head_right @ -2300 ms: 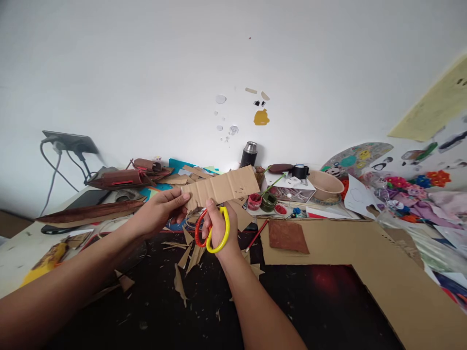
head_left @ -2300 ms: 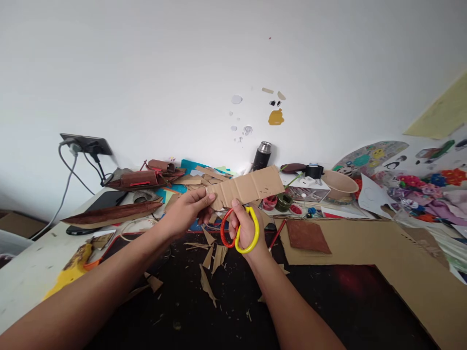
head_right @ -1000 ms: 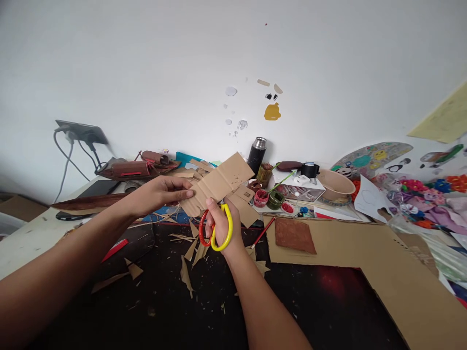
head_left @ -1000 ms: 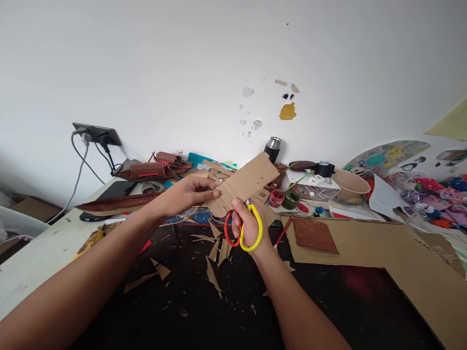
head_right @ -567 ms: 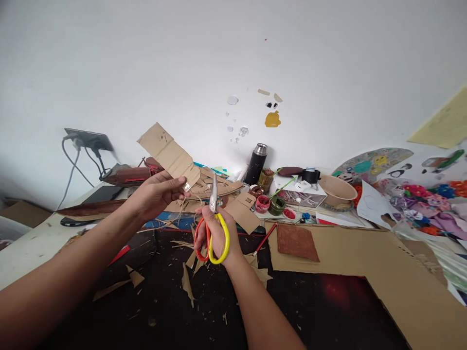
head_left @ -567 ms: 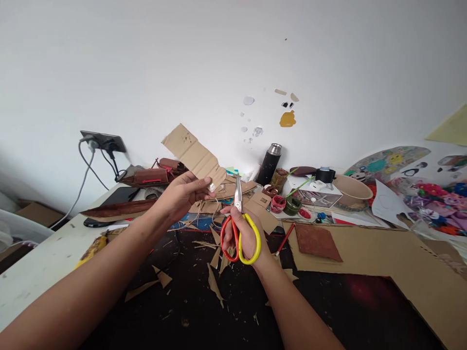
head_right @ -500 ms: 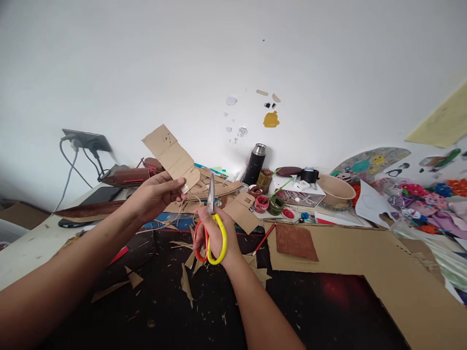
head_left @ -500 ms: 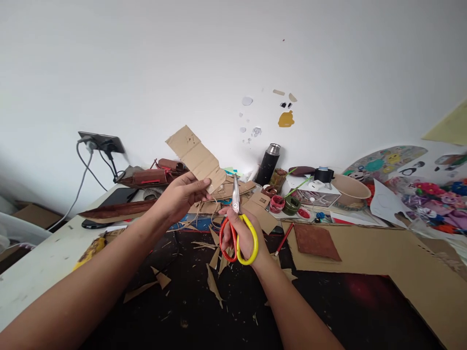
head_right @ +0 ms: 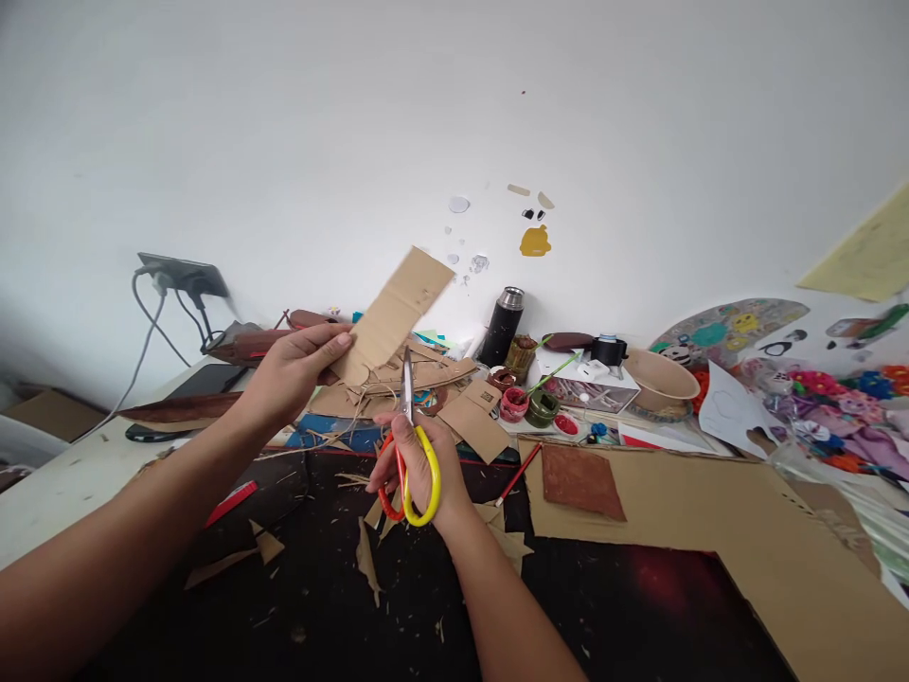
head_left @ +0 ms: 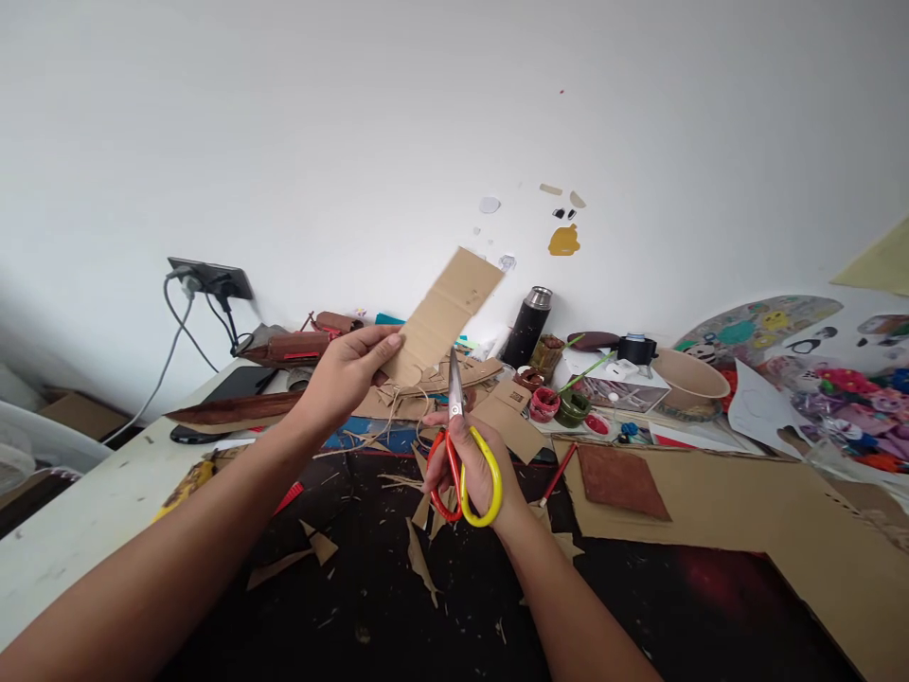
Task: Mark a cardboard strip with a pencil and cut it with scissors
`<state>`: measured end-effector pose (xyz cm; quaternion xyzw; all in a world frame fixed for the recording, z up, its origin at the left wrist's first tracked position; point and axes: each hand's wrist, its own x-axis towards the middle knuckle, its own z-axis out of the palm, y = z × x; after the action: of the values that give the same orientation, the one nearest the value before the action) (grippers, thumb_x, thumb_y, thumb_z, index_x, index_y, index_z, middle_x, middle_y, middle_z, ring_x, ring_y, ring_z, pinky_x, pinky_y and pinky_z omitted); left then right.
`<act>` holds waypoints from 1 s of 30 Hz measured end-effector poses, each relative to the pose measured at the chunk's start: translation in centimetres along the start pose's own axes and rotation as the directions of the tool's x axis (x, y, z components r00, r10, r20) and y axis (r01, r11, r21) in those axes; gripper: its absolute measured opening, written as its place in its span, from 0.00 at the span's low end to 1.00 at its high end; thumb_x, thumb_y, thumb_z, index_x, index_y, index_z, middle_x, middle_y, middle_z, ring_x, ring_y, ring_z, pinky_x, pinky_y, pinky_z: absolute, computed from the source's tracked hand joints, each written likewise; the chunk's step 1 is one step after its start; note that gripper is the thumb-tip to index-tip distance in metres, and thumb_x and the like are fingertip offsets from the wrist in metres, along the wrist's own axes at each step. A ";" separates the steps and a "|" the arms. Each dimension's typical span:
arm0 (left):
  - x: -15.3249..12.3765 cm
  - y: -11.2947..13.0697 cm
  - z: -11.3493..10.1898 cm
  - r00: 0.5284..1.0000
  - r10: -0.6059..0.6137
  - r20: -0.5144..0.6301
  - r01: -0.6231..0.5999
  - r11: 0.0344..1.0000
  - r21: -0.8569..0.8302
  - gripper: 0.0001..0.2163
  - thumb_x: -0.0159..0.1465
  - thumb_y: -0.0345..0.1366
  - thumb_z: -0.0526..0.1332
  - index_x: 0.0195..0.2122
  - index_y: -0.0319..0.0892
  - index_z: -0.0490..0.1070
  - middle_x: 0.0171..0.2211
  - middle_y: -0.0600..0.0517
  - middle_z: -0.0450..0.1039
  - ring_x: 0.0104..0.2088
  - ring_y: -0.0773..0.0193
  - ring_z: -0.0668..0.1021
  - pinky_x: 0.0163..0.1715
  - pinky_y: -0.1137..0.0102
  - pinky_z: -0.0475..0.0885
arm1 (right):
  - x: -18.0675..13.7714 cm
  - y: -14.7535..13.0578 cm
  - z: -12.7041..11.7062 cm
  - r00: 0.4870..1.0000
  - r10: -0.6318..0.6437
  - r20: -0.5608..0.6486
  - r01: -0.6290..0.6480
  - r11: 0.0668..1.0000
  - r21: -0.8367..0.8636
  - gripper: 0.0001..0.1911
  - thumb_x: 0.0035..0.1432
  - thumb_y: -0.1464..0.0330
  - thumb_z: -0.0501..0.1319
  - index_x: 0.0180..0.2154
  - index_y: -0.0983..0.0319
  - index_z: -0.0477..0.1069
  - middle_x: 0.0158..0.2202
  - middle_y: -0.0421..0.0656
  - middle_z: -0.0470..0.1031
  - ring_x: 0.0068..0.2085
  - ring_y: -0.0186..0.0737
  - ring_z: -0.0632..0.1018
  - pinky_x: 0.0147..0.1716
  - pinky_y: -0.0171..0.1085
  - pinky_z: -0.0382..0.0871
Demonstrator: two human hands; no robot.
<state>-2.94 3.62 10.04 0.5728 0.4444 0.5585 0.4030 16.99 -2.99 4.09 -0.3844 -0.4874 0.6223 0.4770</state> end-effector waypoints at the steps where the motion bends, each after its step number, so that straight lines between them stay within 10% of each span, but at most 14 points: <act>1: -0.1 0.1 0.0 0.999 0.008 0.045 -0.010 0.999 0.042 0.17 0.64 0.51 0.70 0.44 0.43 0.84 0.33 0.49 0.79 0.28 0.64 0.71 0.26 0.72 0.65 | 0.1 0.1 -0.1 1.000 -0.014 -0.026 0.015 1.000 0.016 0.39 0.56 0.35 0.65 0.48 0.63 0.78 0.18 0.39 0.76 0.18 0.41 0.79 0.16 0.31 0.67; 8: -0.8 0.4 0.7 0.921 -0.016 0.388 -0.058 0.982 0.178 0.11 0.64 0.46 0.70 0.41 0.46 0.85 0.37 0.48 0.81 0.29 0.63 0.73 0.25 0.72 0.65 | 0.7 -0.2 -0.8 0.986 -0.070 -0.154 0.067 0.997 -0.022 0.38 0.59 0.36 0.64 0.17 0.62 0.70 0.14 0.43 0.71 0.15 0.35 0.73 0.17 0.32 0.65; 12: -0.6 0.5 0.5 0.857 -0.110 0.504 0.025 0.985 0.173 0.10 0.64 0.46 0.70 0.34 0.45 0.83 0.25 0.53 0.73 0.24 0.65 0.68 0.24 0.71 0.62 | 0.7 -0.5 -0.7 0.979 -0.036 -0.200 0.044 0.998 0.034 0.37 0.55 0.37 0.68 0.16 0.61 0.67 0.13 0.41 0.68 0.14 0.34 0.71 0.15 0.32 0.63; 20: 1.8 -0.8 -2.1 0.998 -0.048 -0.046 0.037 0.978 -0.205 0.14 0.59 0.48 0.75 0.31 0.42 0.79 0.26 0.53 0.69 0.23 0.68 0.67 0.23 0.71 0.61 | -0.1 0.2 -0.1 0.998 0.024 0.063 -0.025 1.000 0.015 0.37 0.60 0.36 0.64 0.47 0.63 0.76 0.18 0.39 0.76 0.17 0.41 0.79 0.16 0.31 0.67; 30: 1.9 0.1 -2.9 0.998 -0.007 -0.058 -0.002 0.989 -0.149 0.15 0.57 0.50 0.76 0.32 0.43 0.81 0.25 0.55 0.68 0.23 0.69 0.65 0.22 0.71 0.59 | -1.0 0.6 1.0 0.923 0.144 0.358 -0.097 0.985 -0.145 0.47 0.54 0.31 0.64 0.53 0.65 0.76 0.30 0.48 0.82 0.29 0.45 0.85 0.30 0.36 0.76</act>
<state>-5.84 5.33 10.85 0.5242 0.4138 0.6061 0.4321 16.17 -4.29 3.76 -0.3195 -0.5810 0.6797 0.3135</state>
